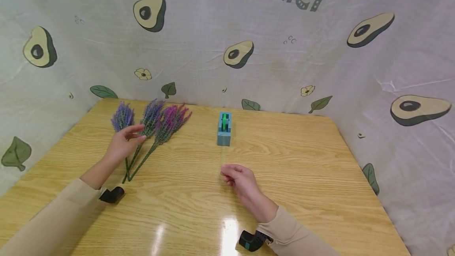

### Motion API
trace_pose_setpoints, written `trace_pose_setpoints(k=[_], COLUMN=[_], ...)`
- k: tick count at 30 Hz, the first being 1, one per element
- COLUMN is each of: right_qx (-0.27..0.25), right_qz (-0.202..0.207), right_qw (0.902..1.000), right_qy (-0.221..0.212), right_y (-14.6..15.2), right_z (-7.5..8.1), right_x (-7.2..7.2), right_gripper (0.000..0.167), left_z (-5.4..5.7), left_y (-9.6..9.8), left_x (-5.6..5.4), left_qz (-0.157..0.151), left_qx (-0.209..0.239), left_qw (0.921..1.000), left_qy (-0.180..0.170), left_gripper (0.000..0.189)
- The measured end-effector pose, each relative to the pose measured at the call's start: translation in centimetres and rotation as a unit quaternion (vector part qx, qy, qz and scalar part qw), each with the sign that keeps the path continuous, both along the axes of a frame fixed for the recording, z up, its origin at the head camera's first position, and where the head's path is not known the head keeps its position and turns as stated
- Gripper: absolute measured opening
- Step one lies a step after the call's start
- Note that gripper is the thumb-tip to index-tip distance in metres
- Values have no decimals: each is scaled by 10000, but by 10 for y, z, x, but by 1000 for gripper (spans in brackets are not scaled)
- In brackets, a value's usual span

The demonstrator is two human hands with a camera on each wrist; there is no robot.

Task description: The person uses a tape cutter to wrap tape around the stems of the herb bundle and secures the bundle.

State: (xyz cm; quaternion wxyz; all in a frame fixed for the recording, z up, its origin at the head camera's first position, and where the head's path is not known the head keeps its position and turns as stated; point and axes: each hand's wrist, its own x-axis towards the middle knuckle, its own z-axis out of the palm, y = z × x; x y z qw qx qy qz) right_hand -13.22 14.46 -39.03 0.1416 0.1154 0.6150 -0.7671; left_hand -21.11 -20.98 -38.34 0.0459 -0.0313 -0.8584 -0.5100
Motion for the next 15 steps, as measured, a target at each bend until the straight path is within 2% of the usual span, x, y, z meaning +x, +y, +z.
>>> trace_pose_setpoints(k=[10, 13, 15], right_qx=[27, 56, 73], right_qz=[-10, -11, -2], right_qw=[10000, 10000, 10000], right_qy=[17, 39, 54], right_y=[0, 0, 0], right_z=[-1, -2, -2], right_x=[1, 2, 1], right_gripper=[25, 26, 27], left_z=[-7, -9, -10], left_y=[-24, -28, -30], left_x=[13, 14, 14], left_qz=[564, 569, 456], left_qx=[-20, 91, 157], left_qw=[9955, 9918, 9882], left_qy=[-757, -1140, -1455], left_gripper=[62, 76, 86])
